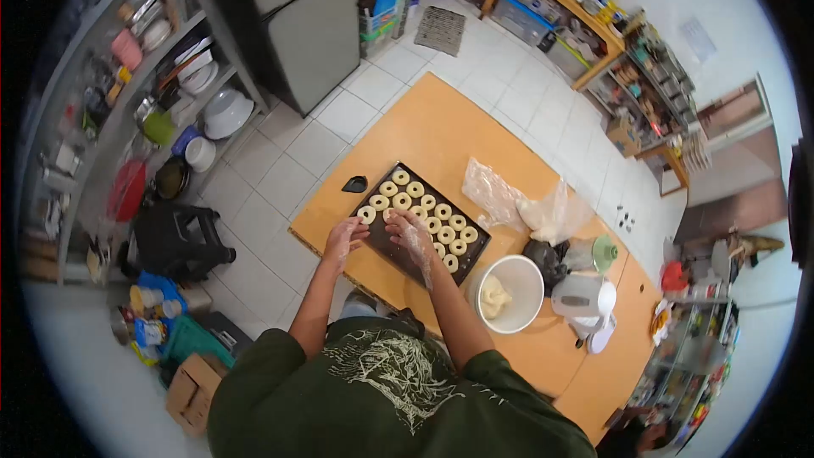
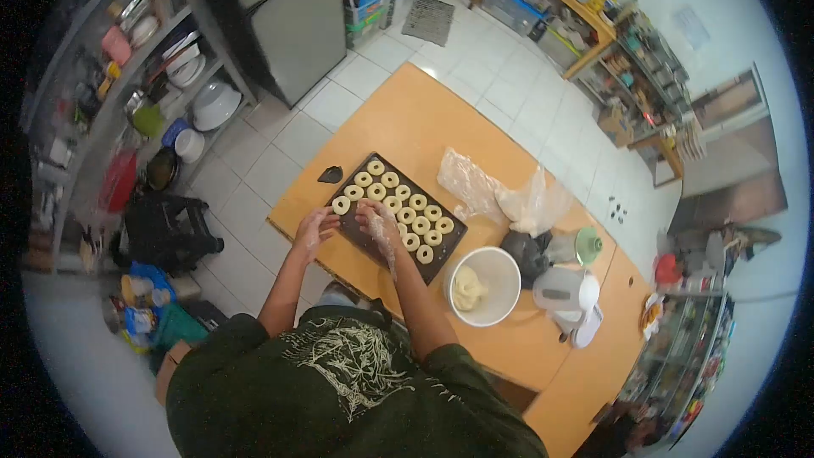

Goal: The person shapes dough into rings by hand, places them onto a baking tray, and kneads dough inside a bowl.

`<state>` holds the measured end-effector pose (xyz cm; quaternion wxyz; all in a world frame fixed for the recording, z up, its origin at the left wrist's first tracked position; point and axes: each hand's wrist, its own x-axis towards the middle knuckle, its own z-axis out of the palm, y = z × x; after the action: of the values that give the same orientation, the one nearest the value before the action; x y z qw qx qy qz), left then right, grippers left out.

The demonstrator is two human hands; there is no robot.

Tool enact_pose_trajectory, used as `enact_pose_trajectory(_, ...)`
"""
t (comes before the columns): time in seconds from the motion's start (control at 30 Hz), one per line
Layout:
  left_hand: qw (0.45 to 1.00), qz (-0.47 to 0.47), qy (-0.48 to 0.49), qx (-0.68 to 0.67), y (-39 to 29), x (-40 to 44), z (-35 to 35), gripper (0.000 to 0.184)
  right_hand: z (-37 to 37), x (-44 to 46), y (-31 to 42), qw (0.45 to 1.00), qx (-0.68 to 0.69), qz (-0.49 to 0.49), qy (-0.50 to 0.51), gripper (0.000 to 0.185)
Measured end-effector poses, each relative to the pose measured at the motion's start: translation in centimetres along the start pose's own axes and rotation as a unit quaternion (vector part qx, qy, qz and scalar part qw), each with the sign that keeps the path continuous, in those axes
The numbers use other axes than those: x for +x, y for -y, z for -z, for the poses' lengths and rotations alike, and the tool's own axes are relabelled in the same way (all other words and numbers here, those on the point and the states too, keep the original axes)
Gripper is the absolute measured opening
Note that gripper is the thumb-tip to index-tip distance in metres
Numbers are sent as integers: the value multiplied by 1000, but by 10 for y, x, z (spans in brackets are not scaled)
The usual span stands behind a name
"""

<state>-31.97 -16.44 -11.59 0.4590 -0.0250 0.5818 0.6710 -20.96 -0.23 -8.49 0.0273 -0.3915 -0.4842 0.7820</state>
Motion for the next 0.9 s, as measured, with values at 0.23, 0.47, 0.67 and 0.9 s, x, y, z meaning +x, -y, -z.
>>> enact_pose_trajectory(0.23,991,19,94,94,-22,-9,-62,34,40,-34,11,997,47,36,-48,31)
enact_pose_trajectory(0.47,956,59,270,95,-15,-26,-130,44,106,-85,4,984,104,84,-122,30)
enact_pose_trajectory(0.67,924,48,355,133,7,-45,-202,41,148,-148,2,962,166,109,-189,28)
enact_pose_trajectory(0.9,887,-51,355,291,64,-44,-272,29,217,-180,-35,940,122,106,-300,32)
